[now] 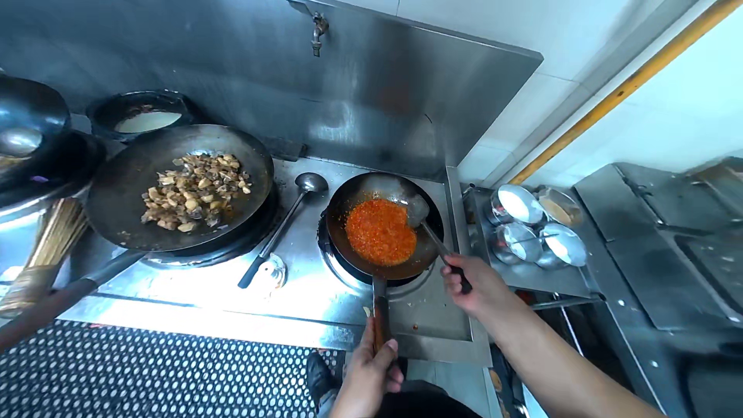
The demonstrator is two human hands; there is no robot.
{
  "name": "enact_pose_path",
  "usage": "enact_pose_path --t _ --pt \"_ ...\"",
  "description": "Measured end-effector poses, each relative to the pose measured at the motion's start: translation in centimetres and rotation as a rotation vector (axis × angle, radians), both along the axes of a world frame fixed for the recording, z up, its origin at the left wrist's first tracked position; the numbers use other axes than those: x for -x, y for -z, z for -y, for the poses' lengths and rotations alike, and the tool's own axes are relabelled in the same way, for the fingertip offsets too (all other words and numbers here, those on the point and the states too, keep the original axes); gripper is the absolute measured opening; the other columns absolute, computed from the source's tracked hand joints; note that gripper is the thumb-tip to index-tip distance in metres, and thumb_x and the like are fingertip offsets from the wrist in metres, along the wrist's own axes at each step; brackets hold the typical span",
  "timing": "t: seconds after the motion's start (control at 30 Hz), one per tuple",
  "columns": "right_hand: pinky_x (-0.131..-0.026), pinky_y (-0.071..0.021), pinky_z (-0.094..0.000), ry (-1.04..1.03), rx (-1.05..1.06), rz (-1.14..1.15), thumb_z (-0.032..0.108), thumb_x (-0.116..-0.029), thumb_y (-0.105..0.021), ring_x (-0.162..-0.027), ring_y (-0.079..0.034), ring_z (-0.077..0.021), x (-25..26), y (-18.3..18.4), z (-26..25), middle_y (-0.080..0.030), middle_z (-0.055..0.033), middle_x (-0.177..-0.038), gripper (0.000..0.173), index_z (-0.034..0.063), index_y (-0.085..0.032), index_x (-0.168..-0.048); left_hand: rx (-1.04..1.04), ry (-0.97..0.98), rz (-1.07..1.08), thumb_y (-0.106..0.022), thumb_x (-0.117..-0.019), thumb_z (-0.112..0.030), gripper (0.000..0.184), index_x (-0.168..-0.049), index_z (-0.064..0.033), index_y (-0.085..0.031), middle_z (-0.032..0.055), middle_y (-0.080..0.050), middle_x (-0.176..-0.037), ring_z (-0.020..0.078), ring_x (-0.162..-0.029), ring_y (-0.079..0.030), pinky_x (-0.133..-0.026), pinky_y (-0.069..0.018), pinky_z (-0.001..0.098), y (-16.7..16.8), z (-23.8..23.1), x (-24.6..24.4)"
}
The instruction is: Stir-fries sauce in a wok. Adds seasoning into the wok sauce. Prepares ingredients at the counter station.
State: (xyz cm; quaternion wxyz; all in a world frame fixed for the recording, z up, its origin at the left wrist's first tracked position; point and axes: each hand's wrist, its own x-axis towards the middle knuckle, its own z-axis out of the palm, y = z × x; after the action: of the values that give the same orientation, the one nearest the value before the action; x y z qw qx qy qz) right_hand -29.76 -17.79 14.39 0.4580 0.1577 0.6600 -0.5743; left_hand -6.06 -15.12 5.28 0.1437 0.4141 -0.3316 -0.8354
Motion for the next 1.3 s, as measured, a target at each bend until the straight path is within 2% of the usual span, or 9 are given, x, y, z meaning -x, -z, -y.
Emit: enact_pose_path --t 0.4,0.47,0.53,0.6,0.8,1.03,1.1,1.17,1.3 --pt "-0.043 -0.0397 -0.0257 -1.184 -0.372 -0.597 0.013 -0.0993 -0.06 -0.048 -0.044 -0.0106 0.0 -1.2 5.6 -0.054 -0.0055 -0.078 0.066 0.0292 -0.04 -0.16 0.04 -0.001 -0.011 -0.054 -0.1055 -0.017 0.067 -0.163 -0.0089 -0.02 0.013 -0.065 -0.091 0.0209 -0.067 -0.067 -0.064 -0.0613 0.0359 0.9 0.8 -0.5" --pt "-0.059 -0.0511 -0.0349 -1.409 -0.442 -0.774 0.015 -0.0992 -0.061 -0.067 -0.059 -0.0167 -0.6 -1.2 4.0 -0.064 -0.0104 -0.098 0.065 0.0272 -0.041 -0.16 0.05 -0.022 -0.005 -0.051 -0.1067 -0.017 0.068 -0.163 -0.0082 -0.015 0.0123 -0.064 -0.089 0.0211 -0.067 -0.068 -0.065 -0.062 0.0365 0.6 0.4 -0.4" --pt "-0.092 -0.0556 -0.0508 -1.574 -0.49 -0.858 0.012 -0.0993 -0.058 -0.11 -0.067 -0.0282 -0.1 -1.7 2.2 -0.066 -0.0141 -0.13 0.063 0.0258 -0.042 -0.159 0.064 -0.044 0.016 -0.048 -0.1084 -0.019 0.067 -0.164 -0.0078 -0.013 0.0123 -0.063 -0.09 0.0215 -0.068 -0.068 -0.066 -0.0623 0.0376 -0.2 0.1 -0.1" --pt "-0.097 -0.0531 -0.0546 -1.663 -0.506 -0.902 0.011 -0.1015 -0.056 -0.117 -0.065 -0.0322 1.6 -2.7 0.0 -0.064 -0.0151 -0.134 0.059 0.0274 -0.045 -0.157 0.04 -0.069 0.031 -0.046 -0.1089 -0.019 0.063 -0.164 -0.0081 -0.016 0.0134 -0.064 -0.09 0.0231 -0.07 -0.069 -0.066 -0.0628 0.039 -0.4 0.2 0.0" --pt "-0.095 -0.0533 -0.0548 -1.7 -0.618 -0.997 0.016 -0.0994 -0.058 -0.112 -0.066 -0.0306 6.0 -5.4 -7.2 -0.07 -0.0094 -0.124 0.059 0.0396 -0.05 -0.153 0.047 -0.196 0.091 -0.038 -0.1114 -0.02 0.055 -0.163 -0.0089 -0.023 0.0125 -0.062 -0.089 0.0225 -0.066 -0.066 -0.062 -0.0614 0.0383 -0.3 -0.8 0.5" --pt "-0.097 -0.0531 -0.0547 -1.454 -0.445 -0.895 0.018 -0.1018 -0.057 -0.112 -0.067 -0.033 7.1 2.9 -5.5 -0.068 -0.0155 -0.127 0.06 0.0328 -0.043 -0.158 0.077 -0.173 0.067 -0.039 -0.1113 -0.02 0.057 -0.163 -0.0069 -0.02 0.0141 -0.063 -0.089 0.0245 -0.07 -0.068 -0.066 -0.0625 0.0397 -1.2 -2.6 2.7" --pt "-0.071 -0.0556 -0.0412 -1.211 -0.261 -0.726 0.016 -0.1033 -0.061 -0.08 -0.065 -0.0225 8.6 2.7 -6.7 -0.07 -0.0133 -0.108 0.055 0.026 -0.048 -0.156 0.023 -0.254 0.113 -0.039 -0.1116 -0.018 0.053 -0.162 -0.0073 -0.025 0.0152 -0.064 -0.09 0.0251 -0.07 -0.069 -0.066 -0.0626 0.0401 -1.0 -2.0 2.6" --pt "-0.045 -0.0407 -0.0272 -0.953 -0.186 -0.513 0.014 -0.1042 -0.06 -0.051 -0.047 -0.0123 9.9 2.0 -8.1 -0.059 -0.0073 -0.08 0.054 0.0264 -0.049 -0.155 0.021 -0.284 0.141 -0.039 -0.1118 -0.019 0.052 -0.161 -0.0073 -0.028 0.0143 -0.064 -0.09 0.0243 -0.07 -0.068 -0.065 -0.0623 0.0392 -0.6 -1.8 2.1" --pt "-0.038 -0.0379 -0.0206 -0.611 -0.179 -0.176 0.014 -0.1061 -0.054 -0.046 -0.044 -0.0078 9.9 2.9 -8.8 -0.055 -0.0038 -0.076 0.049 0.0229 -0.047 -0.154 0.066 -0.188 0.088 -0.041 -0.1113 -0.021 0.056 -0.163 -0.0083 -0.024 0.014 -0.065 -0.097 0.0251 -0.077 -0.07 -0.07 -0.0627 0.0396 -0.1 -1.5 1.2"
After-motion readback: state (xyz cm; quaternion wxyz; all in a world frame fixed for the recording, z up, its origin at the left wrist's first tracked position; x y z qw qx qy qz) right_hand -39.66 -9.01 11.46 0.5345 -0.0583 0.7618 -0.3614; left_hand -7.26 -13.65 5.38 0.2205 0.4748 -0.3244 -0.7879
